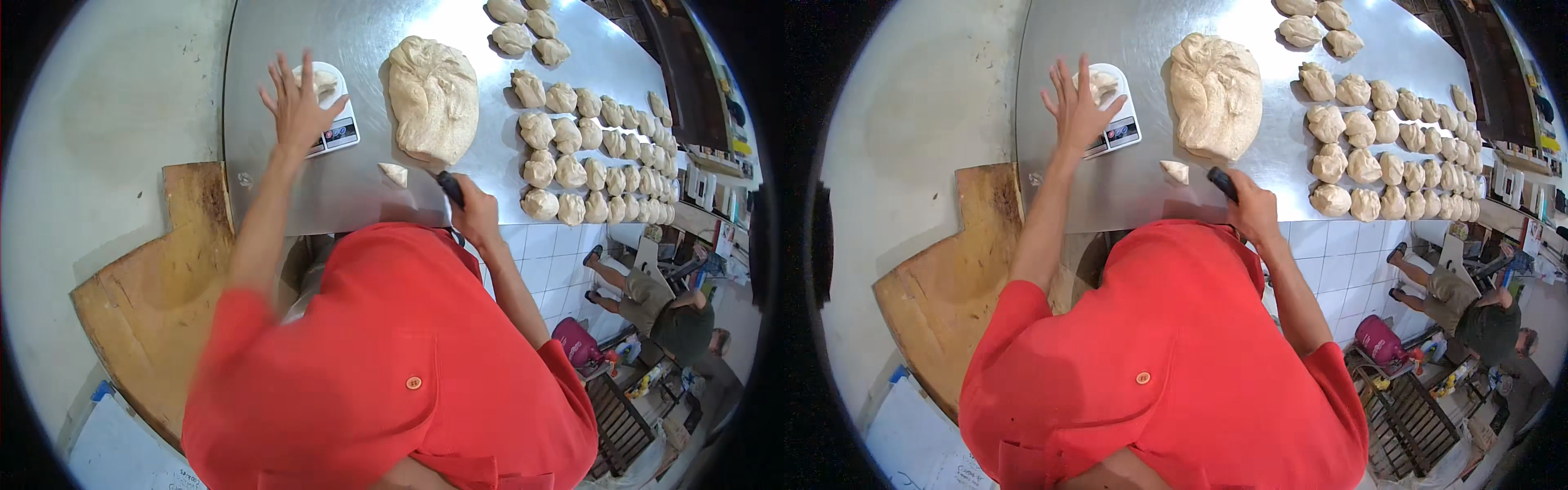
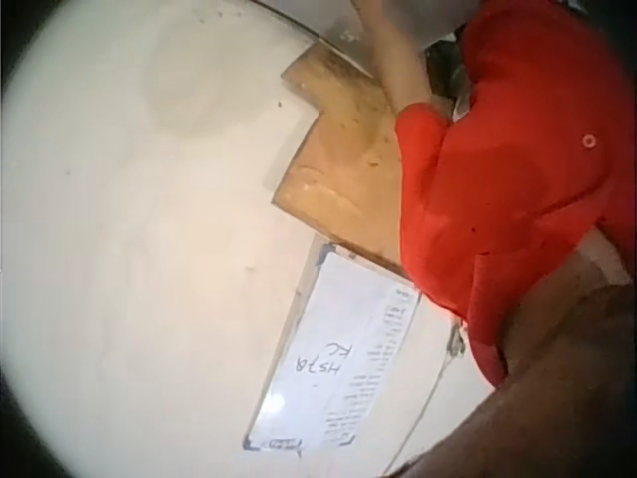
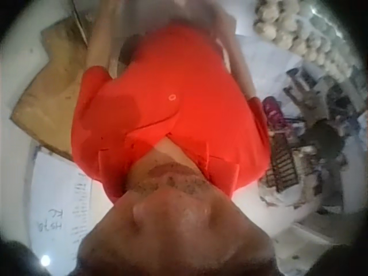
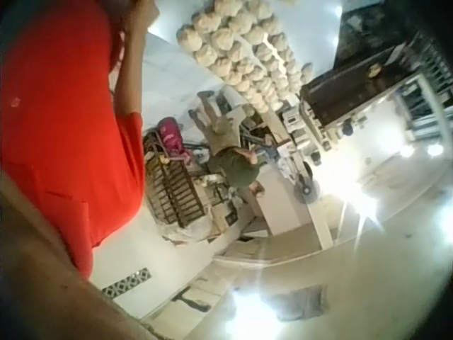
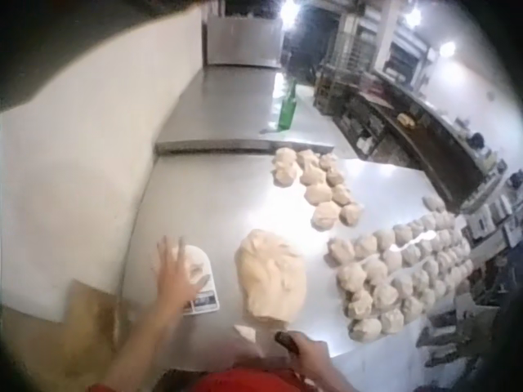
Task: Weighing, cutting, and shaping small balls of dough on a metal workbench.
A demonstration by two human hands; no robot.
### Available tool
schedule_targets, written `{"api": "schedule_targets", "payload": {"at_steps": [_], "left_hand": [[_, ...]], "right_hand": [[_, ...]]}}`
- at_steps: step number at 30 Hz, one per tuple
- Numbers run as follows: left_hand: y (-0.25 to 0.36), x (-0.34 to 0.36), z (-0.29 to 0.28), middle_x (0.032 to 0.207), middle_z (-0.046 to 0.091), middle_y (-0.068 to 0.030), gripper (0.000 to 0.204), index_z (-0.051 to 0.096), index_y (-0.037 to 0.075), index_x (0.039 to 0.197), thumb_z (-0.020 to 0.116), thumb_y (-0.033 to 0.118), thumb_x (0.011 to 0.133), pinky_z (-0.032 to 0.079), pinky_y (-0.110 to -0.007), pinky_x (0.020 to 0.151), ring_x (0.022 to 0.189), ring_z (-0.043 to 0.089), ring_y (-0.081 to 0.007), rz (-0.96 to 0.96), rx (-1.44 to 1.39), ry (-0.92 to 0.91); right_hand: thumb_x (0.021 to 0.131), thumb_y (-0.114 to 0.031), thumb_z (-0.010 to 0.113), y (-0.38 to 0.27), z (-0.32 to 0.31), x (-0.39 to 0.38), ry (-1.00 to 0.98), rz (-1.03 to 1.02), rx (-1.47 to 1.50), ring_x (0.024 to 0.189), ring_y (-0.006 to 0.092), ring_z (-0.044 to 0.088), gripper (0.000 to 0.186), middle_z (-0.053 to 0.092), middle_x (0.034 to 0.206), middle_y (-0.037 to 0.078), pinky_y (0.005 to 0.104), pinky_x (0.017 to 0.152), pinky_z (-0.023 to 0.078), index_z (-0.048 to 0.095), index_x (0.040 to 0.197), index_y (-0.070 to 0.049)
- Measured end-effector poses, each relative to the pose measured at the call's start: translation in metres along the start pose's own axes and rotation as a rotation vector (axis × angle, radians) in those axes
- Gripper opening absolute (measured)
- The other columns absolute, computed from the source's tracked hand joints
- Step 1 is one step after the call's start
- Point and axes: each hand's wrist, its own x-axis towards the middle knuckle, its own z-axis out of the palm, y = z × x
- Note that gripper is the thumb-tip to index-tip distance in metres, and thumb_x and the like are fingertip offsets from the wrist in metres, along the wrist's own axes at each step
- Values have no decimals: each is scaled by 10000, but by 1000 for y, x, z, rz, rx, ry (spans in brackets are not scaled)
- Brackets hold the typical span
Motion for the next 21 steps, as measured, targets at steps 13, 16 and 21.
{"api": "schedule_targets", "payload": {"at_steps": [13, 16, 21], "left_hand": [[84, -128, -34, 1162, 677, -74, 368, 682, 85, 1228, 690, 72, 861, 520, -325, 869, 986, 646, -248, -82, -979, -520], [83, -135, -35, 1118, 681, -68, 344, 683, 72, 1221, 700, 63, 878, 528, -310, 837, 953, 645, -229, -178, -945, -463], [81, -147, -31, 1031, 679, -70, 327, 677, 63, 1215, 729, 85, 894, 537, -312, 785, 879, 643, -220, -156, -990, -427]], "right_hand": [[978, -131, 679, 8, -22, 5, 173, 207, 135, 655, 285, 581, 290, 696, 855, 132, 405, 637, 488, 588, 1246, -66], [983, -130, 658, -7, -19, 18, 76, 228, 132, 670, 320, 610, 293, 699, 858, 160, 430, 649, 494, 575, 1255, -59], [946, -93, 649, -49, 2, 42, -129, 206, 97, 825, 489, 686, 378, 720, 926, 236, 535, 699, 499, 531, 1304, -70]]}}
